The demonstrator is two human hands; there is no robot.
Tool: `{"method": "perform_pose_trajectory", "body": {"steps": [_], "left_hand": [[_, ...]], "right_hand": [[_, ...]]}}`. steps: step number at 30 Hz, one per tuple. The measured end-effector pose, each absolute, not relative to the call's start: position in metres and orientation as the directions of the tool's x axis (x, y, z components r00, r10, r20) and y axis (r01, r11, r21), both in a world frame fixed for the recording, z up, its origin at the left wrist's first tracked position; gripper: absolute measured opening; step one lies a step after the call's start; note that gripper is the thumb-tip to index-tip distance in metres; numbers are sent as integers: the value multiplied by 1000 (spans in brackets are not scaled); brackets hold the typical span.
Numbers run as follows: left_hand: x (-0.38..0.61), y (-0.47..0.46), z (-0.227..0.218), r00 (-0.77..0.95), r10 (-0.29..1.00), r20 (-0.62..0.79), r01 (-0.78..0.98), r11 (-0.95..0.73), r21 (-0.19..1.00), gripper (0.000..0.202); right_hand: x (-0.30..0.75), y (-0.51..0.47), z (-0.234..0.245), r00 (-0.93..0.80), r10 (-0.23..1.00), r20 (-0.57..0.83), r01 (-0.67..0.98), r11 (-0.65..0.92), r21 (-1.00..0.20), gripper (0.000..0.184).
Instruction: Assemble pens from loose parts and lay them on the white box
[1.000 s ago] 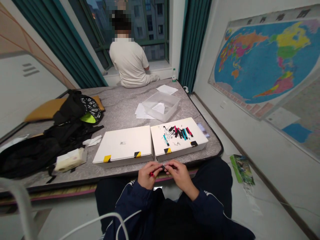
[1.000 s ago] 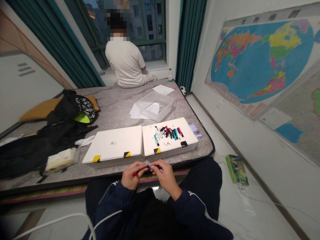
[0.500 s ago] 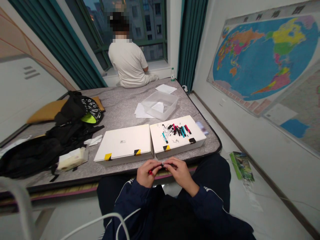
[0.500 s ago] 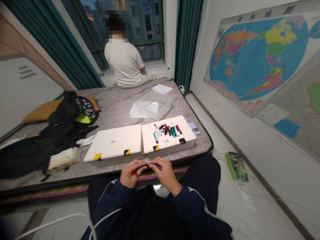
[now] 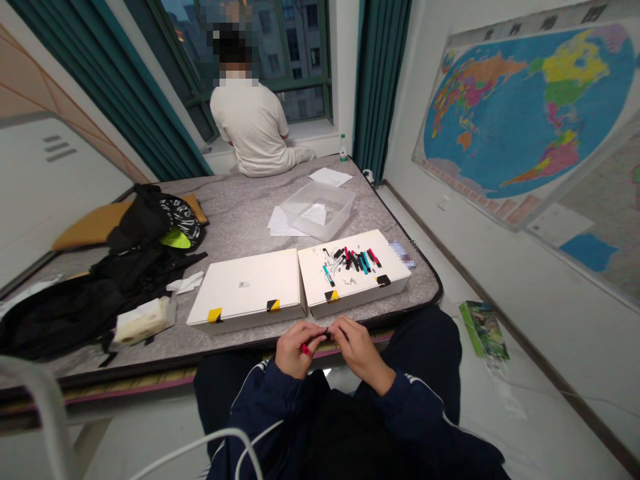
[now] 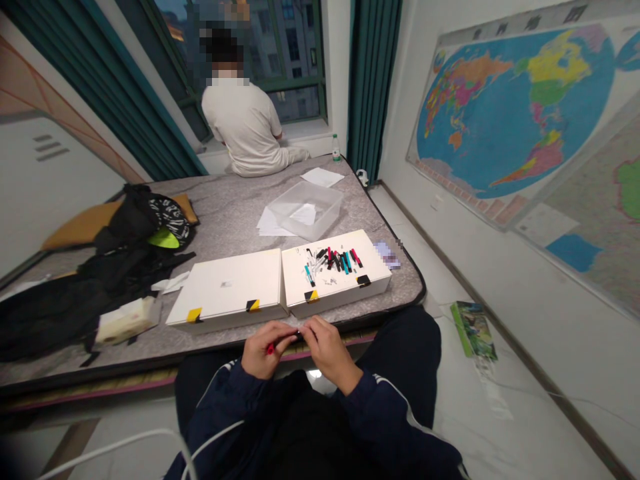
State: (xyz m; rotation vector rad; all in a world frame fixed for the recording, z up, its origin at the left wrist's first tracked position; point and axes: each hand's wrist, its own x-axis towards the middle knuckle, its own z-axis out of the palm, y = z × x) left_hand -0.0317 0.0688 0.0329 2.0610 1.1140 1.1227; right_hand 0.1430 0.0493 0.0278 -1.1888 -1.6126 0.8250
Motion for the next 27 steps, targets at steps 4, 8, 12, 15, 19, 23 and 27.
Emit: {"method": "perform_pose_trajectory", "body": {"steps": [4,8,12,15,19,23,27], "left_hand": [[-29,65,34,343,838,424,382,-536,752,14],[-29,65,35,355,840,410,384,-531,756,15],[-31,67,35,340,857,387,416,-506,755,14],[-32,67,34,341,859,381,418,-502,757,13],[-31,65,35,374,852,368,391,-504,770,11],[-30,63,35,314,893,324,451,-440,777,16],[-30,62,33,246,927,284,475,-370,798,24]], "right_hand": [[144,49,24,-100,963,249,346,268,-899,42],[147,48,26,-109,971,213,312,236,-920,45],[149,46,32,-120,974,194,227,217,-949,24],[150,46,34,-156,963,218,231,250,-940,25],[150,47,30,-164,958,236,269,274,-923,39],[151,47,29,-142,970,199,244,230,-942,36],[151,45,32,-144,967,209,222,238,-946,22]]}}
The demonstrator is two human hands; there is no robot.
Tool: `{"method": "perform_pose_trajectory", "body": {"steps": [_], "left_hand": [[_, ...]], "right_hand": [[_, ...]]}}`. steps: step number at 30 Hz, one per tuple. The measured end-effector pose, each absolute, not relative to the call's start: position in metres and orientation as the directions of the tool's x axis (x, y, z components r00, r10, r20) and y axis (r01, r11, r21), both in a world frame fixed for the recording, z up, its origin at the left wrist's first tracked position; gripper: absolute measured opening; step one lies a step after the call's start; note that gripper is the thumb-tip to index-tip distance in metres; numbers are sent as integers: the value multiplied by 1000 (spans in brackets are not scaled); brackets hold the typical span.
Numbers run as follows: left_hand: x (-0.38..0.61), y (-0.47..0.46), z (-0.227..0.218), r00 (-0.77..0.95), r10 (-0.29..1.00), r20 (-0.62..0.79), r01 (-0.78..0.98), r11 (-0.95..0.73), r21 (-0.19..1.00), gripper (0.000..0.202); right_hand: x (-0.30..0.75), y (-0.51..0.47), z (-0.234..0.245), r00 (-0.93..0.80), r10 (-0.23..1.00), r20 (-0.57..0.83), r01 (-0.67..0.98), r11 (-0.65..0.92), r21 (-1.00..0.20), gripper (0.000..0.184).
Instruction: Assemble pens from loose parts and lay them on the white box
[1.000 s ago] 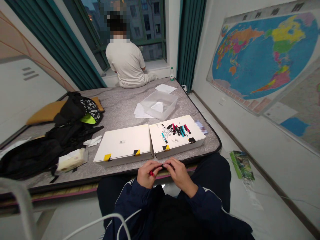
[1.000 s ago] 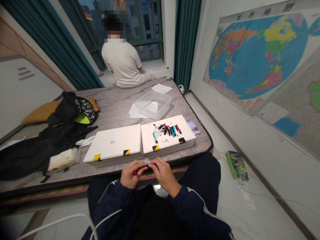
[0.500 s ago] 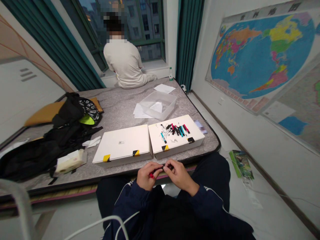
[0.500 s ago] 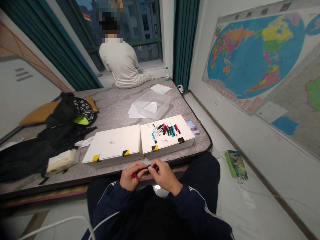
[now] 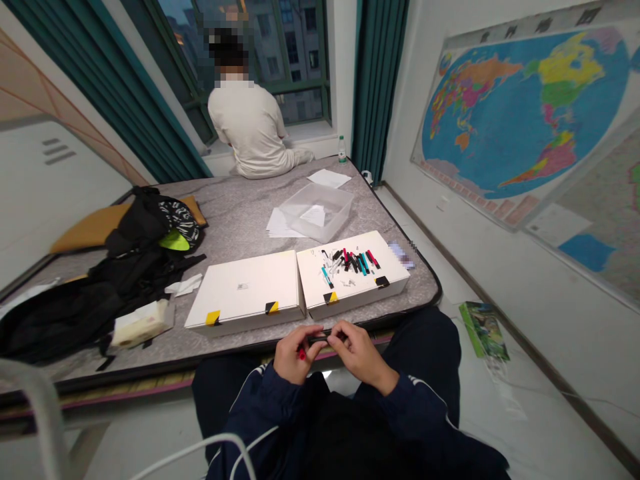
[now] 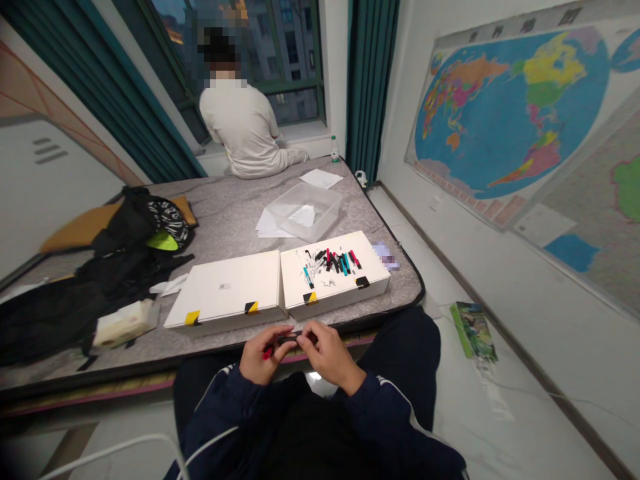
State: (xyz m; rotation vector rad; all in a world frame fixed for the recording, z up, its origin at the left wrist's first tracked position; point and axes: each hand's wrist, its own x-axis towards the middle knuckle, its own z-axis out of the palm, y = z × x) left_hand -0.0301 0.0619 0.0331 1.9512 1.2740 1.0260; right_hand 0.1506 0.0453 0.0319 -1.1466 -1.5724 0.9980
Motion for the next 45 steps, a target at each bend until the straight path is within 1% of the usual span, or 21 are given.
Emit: {"method": "perform_pose_trajectory", "body": {"steps": [3,5,7,12,17,21,23,26,32,37,45], "left_hand": [[-29,60,30,255,931,260,453,-353,819,26],[-28,60,29,243,939,243,420,-328,846,27],[-27,59,28,217,950,224,379,-293,878,28],[-23,57,30,117,982,147,222,-170,960,31],[-18,58,29,45,999,-6,59,3,998,25],[-14,59,25,21,988,-153,-137,154,978,36],[-13,59,24,30,979,-202,-189,204,961,42],[-12,59,25,49,976,-212,-196,218,956,46],[-10,55,25,20,985,-173,-140,174,975,43],[-8,47,21,8,979,-204,-142,203,969,43],[0,36,11,20,968,-252,-162,252,954,48]], "right_hand": [[150,46,31,-147,955,256,269,288,-919,34],[151,46,28,-148,959,241,284,274,-919,40],[151,46,25,-154,967,201,261,236,-936,43],[148,46,17,-165,982,94,131,116,-985,44],[141,44,10,-208,978,-8,-85,-26,-996,47],[135,43,10,-262,964,-45,-156,-89,-984,50],[133,43,9,-280,959,-51,-164,-100,-981,50],[131,42,7,-268,962,-59,-159,-105,-982,50],[129,37,6,-252,963,-94,-161,-138,-977,50],[131,30,7,-260,952,-162,-150,-206,-967,53],[138,18,5,-262,938,-227,-112,-263,-958,56]]}}
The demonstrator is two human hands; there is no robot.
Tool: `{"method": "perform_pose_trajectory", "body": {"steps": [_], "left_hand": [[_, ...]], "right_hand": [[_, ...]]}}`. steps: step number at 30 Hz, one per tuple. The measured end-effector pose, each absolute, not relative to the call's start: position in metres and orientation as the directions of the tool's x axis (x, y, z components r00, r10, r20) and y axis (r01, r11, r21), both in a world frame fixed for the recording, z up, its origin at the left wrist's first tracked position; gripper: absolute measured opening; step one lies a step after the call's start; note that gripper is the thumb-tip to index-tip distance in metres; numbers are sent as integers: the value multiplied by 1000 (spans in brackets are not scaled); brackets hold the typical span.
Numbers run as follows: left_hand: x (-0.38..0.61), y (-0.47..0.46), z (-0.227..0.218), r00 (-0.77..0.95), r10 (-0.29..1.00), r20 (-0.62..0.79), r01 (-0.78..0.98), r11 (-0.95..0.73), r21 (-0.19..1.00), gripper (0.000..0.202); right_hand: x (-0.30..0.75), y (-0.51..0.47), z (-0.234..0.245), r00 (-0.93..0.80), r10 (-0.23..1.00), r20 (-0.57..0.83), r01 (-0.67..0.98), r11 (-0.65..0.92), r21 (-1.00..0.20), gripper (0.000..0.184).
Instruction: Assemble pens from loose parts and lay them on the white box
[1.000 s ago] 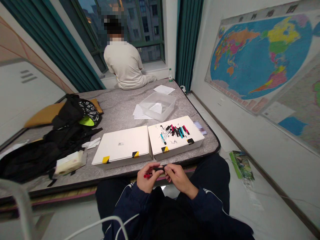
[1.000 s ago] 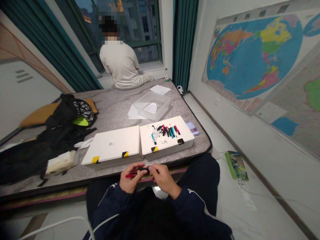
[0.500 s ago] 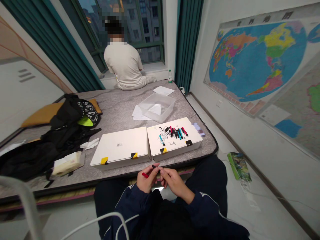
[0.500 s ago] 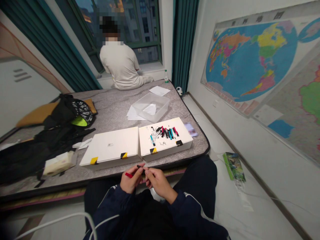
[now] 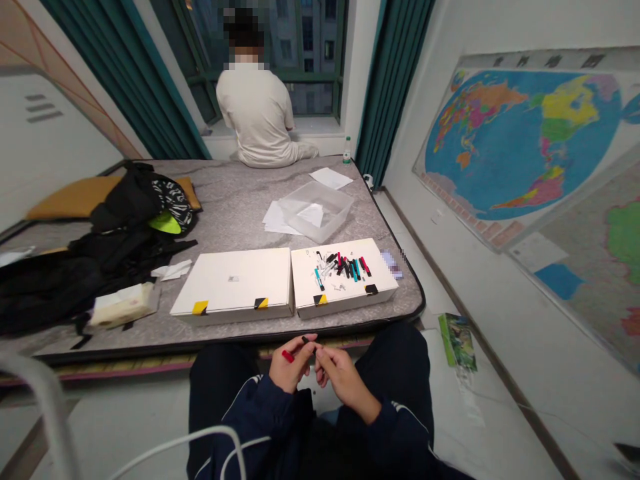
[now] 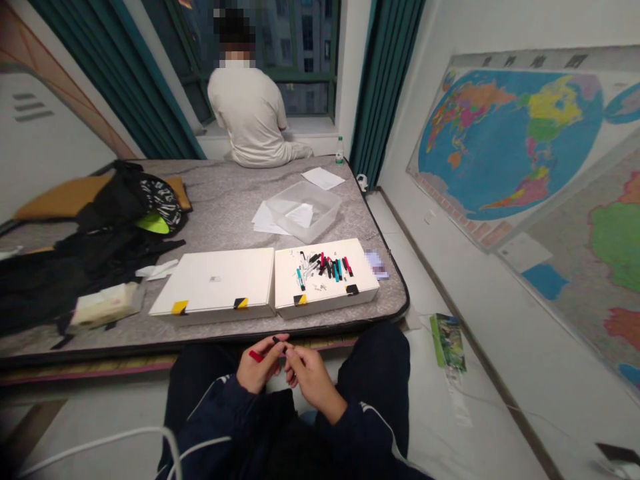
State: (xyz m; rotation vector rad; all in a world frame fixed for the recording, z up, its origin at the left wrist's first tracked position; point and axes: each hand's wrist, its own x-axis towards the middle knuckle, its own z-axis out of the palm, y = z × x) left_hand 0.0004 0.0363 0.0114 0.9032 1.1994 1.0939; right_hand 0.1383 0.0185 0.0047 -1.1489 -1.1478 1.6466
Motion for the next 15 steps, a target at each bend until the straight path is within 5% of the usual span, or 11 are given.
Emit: {"method": "perform_pose_trajectory", "body": {"steps": [15], "left_hand": [[-8,19,30,28,960,-279,-157,280,947,51]], "right_hand": [[131,5,7,-286,934,-214,-95,-250,-964,51]]}}
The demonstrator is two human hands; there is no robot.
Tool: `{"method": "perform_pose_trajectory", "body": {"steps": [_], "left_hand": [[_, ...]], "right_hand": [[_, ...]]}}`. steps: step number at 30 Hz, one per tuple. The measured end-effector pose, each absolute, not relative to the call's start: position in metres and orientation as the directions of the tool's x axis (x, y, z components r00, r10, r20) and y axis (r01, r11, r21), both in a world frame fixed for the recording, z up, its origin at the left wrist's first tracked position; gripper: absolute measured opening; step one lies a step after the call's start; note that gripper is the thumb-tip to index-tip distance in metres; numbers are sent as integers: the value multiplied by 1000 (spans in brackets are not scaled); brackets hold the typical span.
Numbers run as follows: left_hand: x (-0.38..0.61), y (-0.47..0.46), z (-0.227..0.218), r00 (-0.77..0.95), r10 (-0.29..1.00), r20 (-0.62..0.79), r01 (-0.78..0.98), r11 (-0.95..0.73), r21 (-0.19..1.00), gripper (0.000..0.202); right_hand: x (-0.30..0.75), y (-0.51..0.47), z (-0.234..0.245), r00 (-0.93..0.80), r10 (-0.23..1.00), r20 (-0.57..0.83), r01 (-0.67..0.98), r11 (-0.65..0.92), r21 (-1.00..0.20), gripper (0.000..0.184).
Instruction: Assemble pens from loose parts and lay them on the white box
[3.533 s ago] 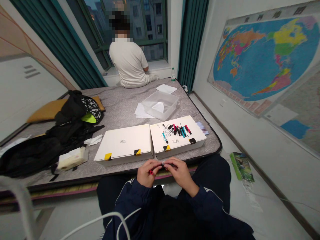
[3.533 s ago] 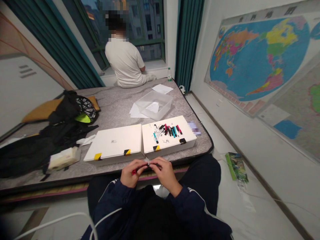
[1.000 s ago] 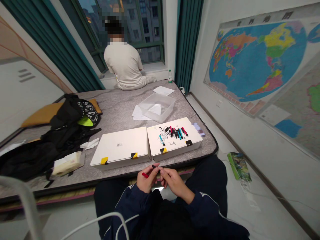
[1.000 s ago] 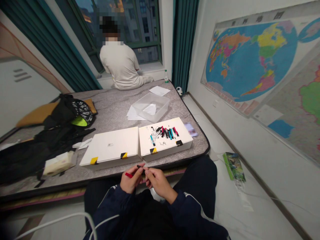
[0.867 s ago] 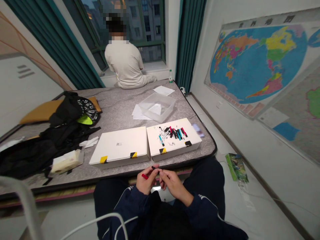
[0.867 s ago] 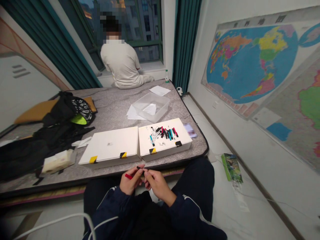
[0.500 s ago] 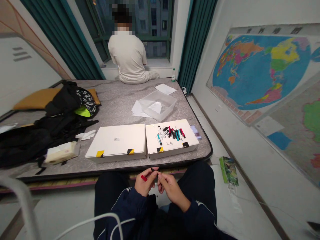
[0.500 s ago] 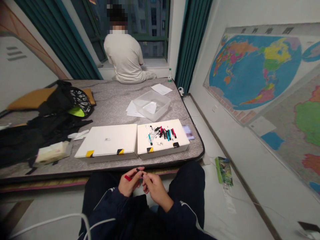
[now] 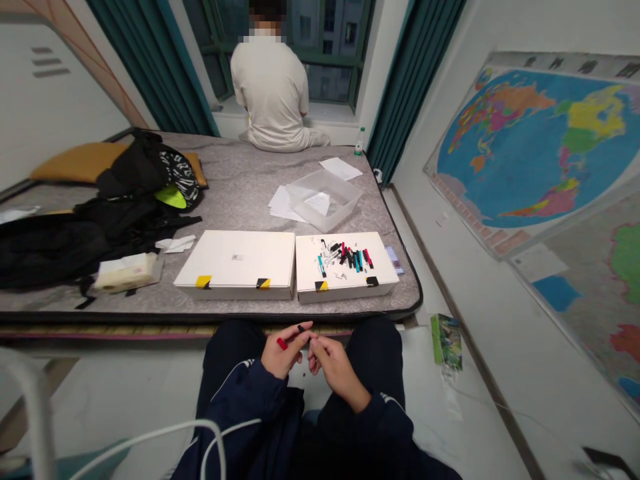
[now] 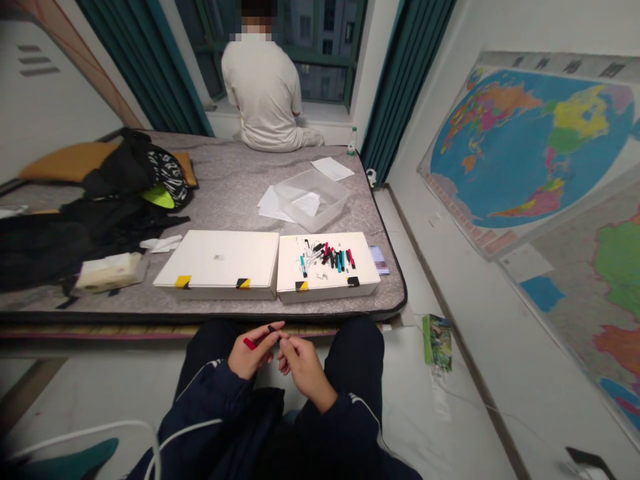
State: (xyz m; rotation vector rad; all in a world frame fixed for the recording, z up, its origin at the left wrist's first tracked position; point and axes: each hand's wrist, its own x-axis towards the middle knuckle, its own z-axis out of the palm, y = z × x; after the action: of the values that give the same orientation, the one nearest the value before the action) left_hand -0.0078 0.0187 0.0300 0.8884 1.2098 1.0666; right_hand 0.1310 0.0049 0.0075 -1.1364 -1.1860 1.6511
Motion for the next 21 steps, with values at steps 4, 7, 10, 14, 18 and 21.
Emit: {"method": "perform_pose_trajectory", "body": {"steps": [4,7,10,14,18,21], "left_hand": [[-20,10,35,-4,975,-223,-155,220,963,47],[-30,9,38,-32,982,-184,-174,176,969,46],[-37,11,37,-48,986,-159,-171,149,974,46],[-39,17,33,-41,985,-165,-177,155,972,45],[-33,23,31,-34,986,-164,-183,155,971,44],[-25,27,32,-5,984,-177,-216,172,961,43]], "right_hand": [[130,2,8,-274,940,-205,-73,-233,-970,49],[137,4,11,-249,949,-194,-37,-209,-977,45],[146,8,13,-232,956,-180,1,-185,-983,43],[154,14,11,-201,964,-173,5,-176,-984,38],[152,18,9,-221,961,-166,-27,-176,-984,29],[146,20,10,-266,954,-140,-30,-153,-988,31]]}}
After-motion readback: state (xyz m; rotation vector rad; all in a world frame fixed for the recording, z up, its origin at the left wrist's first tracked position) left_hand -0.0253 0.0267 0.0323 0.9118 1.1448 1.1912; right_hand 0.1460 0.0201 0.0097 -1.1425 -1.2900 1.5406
